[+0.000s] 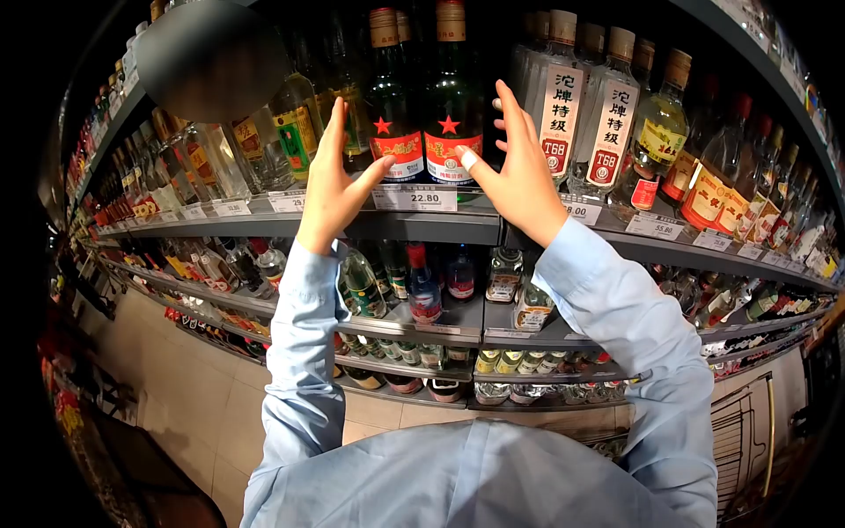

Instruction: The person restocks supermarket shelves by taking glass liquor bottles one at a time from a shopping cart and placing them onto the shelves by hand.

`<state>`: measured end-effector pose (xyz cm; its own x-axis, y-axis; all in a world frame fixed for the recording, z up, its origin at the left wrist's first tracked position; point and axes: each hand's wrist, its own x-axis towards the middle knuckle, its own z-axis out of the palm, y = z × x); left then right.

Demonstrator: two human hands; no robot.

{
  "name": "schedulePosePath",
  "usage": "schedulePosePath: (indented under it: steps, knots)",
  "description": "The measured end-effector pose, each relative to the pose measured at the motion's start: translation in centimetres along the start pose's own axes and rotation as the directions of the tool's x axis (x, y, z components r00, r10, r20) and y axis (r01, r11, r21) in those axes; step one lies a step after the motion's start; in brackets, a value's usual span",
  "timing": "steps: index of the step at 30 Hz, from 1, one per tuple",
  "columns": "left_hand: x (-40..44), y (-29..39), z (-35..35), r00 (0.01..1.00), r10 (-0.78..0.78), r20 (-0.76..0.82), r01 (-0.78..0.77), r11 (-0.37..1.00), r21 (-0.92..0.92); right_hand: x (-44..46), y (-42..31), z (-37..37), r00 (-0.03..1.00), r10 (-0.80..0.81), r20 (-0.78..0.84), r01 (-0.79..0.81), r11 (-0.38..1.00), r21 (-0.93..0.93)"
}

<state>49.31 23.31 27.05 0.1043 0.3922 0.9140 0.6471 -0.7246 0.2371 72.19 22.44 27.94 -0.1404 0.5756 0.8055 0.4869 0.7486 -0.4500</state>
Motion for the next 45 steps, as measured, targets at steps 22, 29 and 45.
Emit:
schedulePosePath:
  steps: [22, 29, 45]
  knots:
    - [-33.7, 13.7, 22.6, 0.154, 0.105, 0.983, 0.894, 0.41, -0.183, -45.8, 1.8, -13.2, 0.275, 0.961, -0.006, -0.958, 0.275, 0.079]
    - [-36.7, 21.9, 28.7, -0.085, 0.495, 0.865, 0.89, 0.427, -0.158, -53.9, 1.1, -15.1, 0.073, 0.944, -0.32, -0.99, 0.107, 0.09]
    - [-46.0, 31.8, 33.0, -0.264, 0.419, 0.869, 0.809, 0.586, -0.037, -67.3, 7.8, -21.3, -0.07, 0.697, -0.714, -0.981, -0.177, -0.077]
